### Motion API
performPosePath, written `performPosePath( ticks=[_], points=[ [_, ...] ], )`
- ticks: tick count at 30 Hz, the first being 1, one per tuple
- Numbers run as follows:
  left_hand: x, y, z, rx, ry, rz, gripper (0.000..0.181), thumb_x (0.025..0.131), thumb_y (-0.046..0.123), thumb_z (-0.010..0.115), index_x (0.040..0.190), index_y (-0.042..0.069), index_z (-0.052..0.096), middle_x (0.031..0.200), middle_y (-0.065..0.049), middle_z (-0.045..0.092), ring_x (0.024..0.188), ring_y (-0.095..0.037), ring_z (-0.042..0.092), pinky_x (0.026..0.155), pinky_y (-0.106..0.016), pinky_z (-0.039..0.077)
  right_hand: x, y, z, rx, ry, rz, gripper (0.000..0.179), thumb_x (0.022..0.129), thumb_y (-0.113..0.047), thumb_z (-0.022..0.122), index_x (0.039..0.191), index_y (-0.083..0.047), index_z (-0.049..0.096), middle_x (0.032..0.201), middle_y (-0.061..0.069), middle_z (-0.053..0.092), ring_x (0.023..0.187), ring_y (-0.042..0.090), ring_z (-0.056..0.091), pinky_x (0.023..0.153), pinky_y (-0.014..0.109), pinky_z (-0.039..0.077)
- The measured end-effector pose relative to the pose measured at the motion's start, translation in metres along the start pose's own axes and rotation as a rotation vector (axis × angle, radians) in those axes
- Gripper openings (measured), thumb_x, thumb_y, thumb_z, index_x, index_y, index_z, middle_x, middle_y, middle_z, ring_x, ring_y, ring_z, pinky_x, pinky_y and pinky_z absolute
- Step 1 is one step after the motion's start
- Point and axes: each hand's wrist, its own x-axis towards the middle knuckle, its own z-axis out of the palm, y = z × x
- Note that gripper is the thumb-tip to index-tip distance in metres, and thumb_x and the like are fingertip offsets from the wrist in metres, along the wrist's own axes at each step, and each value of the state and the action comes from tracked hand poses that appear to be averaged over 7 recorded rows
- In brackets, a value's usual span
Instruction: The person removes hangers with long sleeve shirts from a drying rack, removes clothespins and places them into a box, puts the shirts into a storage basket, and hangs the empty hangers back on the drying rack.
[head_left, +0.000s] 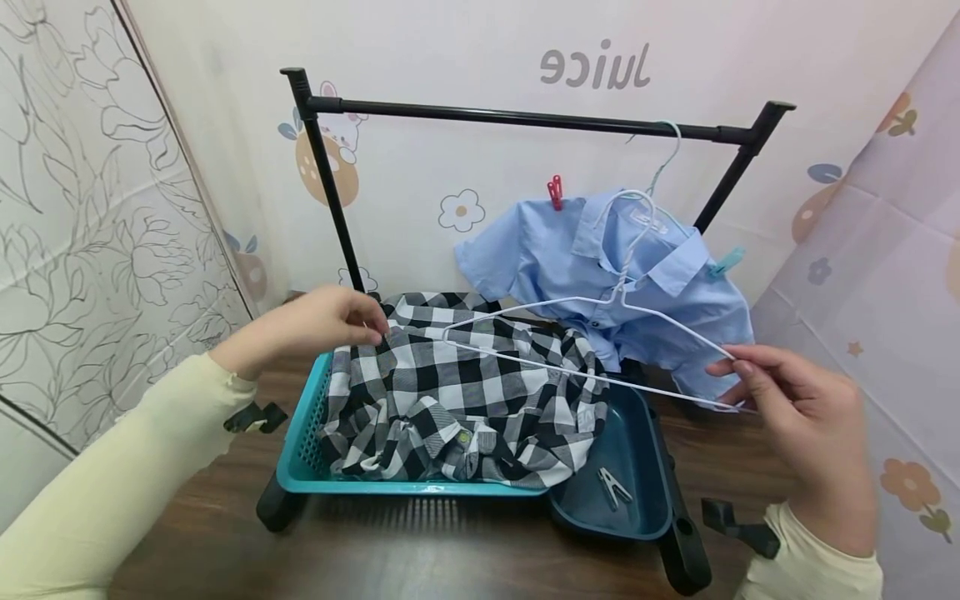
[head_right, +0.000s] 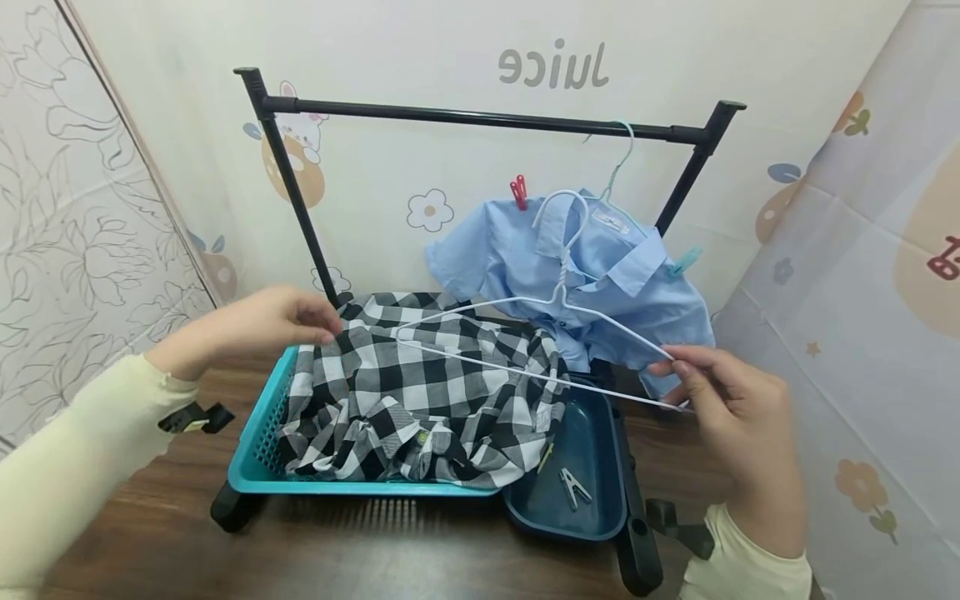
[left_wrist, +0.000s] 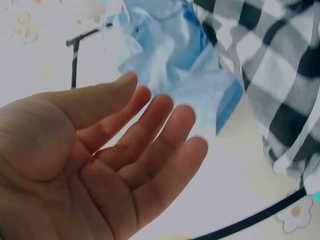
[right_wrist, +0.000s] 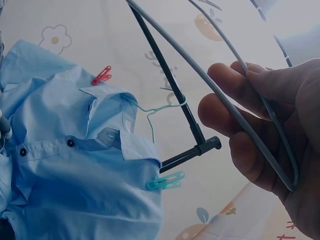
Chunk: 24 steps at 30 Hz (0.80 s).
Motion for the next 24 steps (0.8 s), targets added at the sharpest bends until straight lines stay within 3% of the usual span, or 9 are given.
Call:
performPosePath(
  ticks=[5, 17, 24],
  points=[
    [0.013, -0.01, -0.021, -0.033, 0.116, -0.066, 0.018, 0.102, 0.019, 0.065, 0.114, 0.01, 0.073, 0.109, -0.007, 0.074, 0.1, -0.024, 0.067, 0.089, -0.048, 0.054, -0.001, 0.001, -0.002, -0.005, 0.006, -0.011, 0.03, 0.084, 0.026, 0.064, 0.109, 0.011, 0.073, 0.094, -0.006, 0.077, 0.063, 0.0, 0.067, 0.066, 0.009, 0.053],
    [0.041, -0.047, -0.054, -0.138, 0.454, -0.277, 0.038, 0.105, 0.04, 0.057, 0.122, 0.007, 0.066, 0.119, -0.017, 0.066, 0.106, -0.03, 0.061, 0.087, -0.045, 0.05, 0.001, 0.0, -0.002, -0.019, 0.004, -0.025, 0.029, 0.085, 0.025, 0.065, 0.109, 0.01, 0.073, 0.094, -0.005, 0.077, 0.063, -0.001, 0.067, 0.066, 0.008, 0.053],
    [0.061, -0.066, -0.07, -0.178, 0.591, -0.394, 0.048, 0.105, 0.042, 0.055, 0.132, 0.004, 0.062, 0.131, -0.017, 0.061, 0.115, -0.031, 0.058, 0.093, -0.047, 0.049, 0.0, 0.0, -0.001, -0.016, 0.008, -0.036, 0.028, 0.085, 0.024, 0.065, 0.108, 0.01, 0.074, 0.093, -0.003, 0.078, 0.063, -0.001, 0.067, 0.065, 0.008, 0.052]
  ],
)
